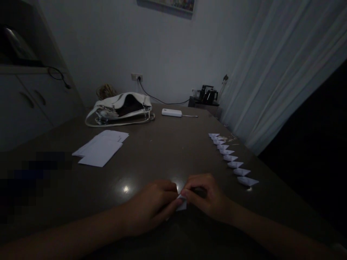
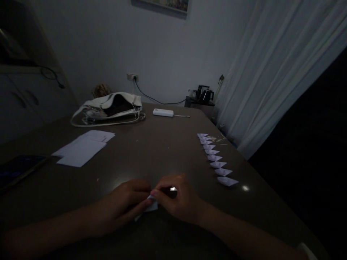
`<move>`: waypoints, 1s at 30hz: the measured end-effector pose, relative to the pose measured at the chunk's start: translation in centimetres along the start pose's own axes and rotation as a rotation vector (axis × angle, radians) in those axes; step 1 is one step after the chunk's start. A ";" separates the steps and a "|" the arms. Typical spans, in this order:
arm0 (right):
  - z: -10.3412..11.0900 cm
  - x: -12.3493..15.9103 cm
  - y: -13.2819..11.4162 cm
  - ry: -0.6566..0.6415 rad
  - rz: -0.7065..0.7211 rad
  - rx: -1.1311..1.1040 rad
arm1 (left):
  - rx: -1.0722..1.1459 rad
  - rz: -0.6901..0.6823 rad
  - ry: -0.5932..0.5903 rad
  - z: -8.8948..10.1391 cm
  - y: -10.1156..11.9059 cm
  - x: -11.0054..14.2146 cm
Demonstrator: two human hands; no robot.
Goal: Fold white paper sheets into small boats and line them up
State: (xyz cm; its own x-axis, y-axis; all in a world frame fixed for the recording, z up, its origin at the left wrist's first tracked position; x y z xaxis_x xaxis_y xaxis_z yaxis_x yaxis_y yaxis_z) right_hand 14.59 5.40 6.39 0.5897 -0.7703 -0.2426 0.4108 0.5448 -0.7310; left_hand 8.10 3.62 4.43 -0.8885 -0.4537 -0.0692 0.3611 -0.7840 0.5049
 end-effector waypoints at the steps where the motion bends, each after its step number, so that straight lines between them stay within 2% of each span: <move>1: -0.1 0.1 -0.2 0.001 0.004 0.002 | 0.020 -0.001 -0.011 -0.1 0.0 0.0; 9: -0.1 0.2 0.5 -0.003 -0.073 -0.066 | 0.205 -0.004 -0.059 -0.6 -0.3 -0.3; 13: 1.4 0.2 2.5 0.104 -0.179 -0.209 | 0.306 0.028 -0.028 -0.3 -1.1 -0.4; 17: 2.2 0.2 3.9 0.177 -0.220 -0.315 | 0.378 0.073 -0.035 -0.4 -1.7 -0.3; 24: 1.9 0.2 5.0 0.192 -0.275 -0.379 | 0.426 0.155 -0.021 -0.4 -2.6 -0.1; 30: 2.0 0.1 5.8 0.191 -0.305 -0.405 | 0.464 0.102 -0.026 -0.5 -2.4 -0.3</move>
State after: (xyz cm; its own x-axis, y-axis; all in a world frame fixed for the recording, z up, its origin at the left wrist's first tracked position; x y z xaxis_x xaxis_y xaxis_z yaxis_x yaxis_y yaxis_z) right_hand 18.40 9.15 3.36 0.3332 -0.9406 -0.0652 0.2205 0.1449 -0.9646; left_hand 7.65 5.46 2.75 -0.8638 -0.5034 0.0196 0.2877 -0.4612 0.8394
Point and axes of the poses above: each hand's wrist, its own x-axis away from the middle knuckle, its own z-axis out of the back of the hand, y = z × x, the point moved 10 cm from there along -x, towards the middle knuckle, and after that the axes turned 9 degrees about -y, right-handed, at the moved point
